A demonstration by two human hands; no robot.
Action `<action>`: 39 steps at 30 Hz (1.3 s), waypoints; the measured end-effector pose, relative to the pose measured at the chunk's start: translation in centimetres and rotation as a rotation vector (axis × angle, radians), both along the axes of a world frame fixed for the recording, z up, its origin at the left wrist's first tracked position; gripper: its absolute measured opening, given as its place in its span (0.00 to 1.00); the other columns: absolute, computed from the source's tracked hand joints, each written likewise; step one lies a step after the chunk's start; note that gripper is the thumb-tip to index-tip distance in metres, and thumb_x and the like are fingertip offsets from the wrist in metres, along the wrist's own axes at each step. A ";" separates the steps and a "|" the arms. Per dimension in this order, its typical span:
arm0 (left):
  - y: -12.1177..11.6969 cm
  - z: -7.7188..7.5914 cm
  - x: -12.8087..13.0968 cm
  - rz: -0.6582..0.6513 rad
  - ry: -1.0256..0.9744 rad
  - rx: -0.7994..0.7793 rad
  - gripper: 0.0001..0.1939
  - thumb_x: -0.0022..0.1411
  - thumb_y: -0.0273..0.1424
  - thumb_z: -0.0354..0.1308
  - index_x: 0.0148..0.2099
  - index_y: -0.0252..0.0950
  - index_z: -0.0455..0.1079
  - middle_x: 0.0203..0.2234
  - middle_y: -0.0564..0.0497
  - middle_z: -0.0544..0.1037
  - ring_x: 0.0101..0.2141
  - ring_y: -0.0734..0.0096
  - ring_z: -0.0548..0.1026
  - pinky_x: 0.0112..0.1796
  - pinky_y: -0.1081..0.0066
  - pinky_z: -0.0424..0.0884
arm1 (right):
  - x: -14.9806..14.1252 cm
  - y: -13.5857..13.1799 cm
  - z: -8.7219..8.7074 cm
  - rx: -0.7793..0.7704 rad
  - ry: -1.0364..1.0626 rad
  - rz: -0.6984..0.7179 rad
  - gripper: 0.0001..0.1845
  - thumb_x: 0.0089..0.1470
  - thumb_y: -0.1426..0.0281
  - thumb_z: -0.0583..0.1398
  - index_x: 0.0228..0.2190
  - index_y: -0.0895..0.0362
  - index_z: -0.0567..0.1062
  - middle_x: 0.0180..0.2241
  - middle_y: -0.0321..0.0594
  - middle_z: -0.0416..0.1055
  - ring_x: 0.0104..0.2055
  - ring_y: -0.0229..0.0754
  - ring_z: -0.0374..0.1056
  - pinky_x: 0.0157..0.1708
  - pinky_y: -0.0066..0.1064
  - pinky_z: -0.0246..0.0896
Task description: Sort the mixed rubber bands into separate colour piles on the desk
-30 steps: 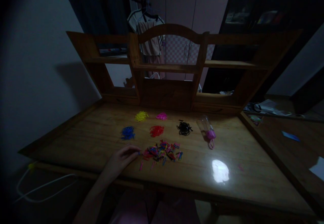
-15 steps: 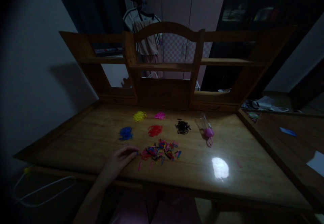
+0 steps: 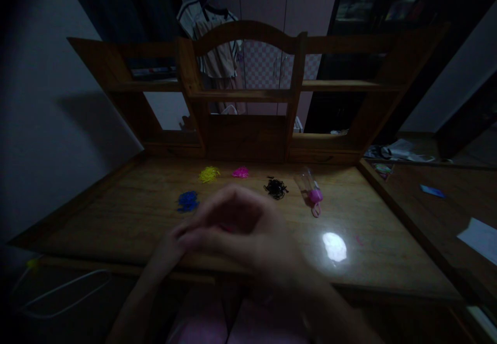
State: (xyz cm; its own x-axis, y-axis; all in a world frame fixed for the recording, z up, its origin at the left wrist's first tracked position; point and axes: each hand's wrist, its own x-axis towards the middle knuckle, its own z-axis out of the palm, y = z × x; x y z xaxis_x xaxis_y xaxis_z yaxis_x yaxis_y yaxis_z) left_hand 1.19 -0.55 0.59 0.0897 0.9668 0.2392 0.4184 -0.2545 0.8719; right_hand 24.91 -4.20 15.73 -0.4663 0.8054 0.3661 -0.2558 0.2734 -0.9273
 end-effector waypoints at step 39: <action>-0.4 0.1 -0.1 -0.021 -0.019 -0.162 0.08 0.63 0.34 0.55 0.41 0.40 0.74 0.43 0.50 0.75 0.47 0.66 0.73 0.50 0.67 0.70 | 10.2 11.9 -8.4 0.149 -1.077 0.140 0.09 0.52 0.65 0.61 0.34 0.57 0.78 0.32 0.40 0.76 0.33 0.40 0.70 0.30 0.27 0.60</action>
State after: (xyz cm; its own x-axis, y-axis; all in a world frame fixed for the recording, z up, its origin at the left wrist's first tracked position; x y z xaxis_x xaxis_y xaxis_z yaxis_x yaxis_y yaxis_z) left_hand 1.07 -0.98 0.64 0.1076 0.9908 0.0825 0.3972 -0.1189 0.9100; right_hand 35.13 7.70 7.32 -0.6842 0.7016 -0.1989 0.6313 0.4333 -0.6432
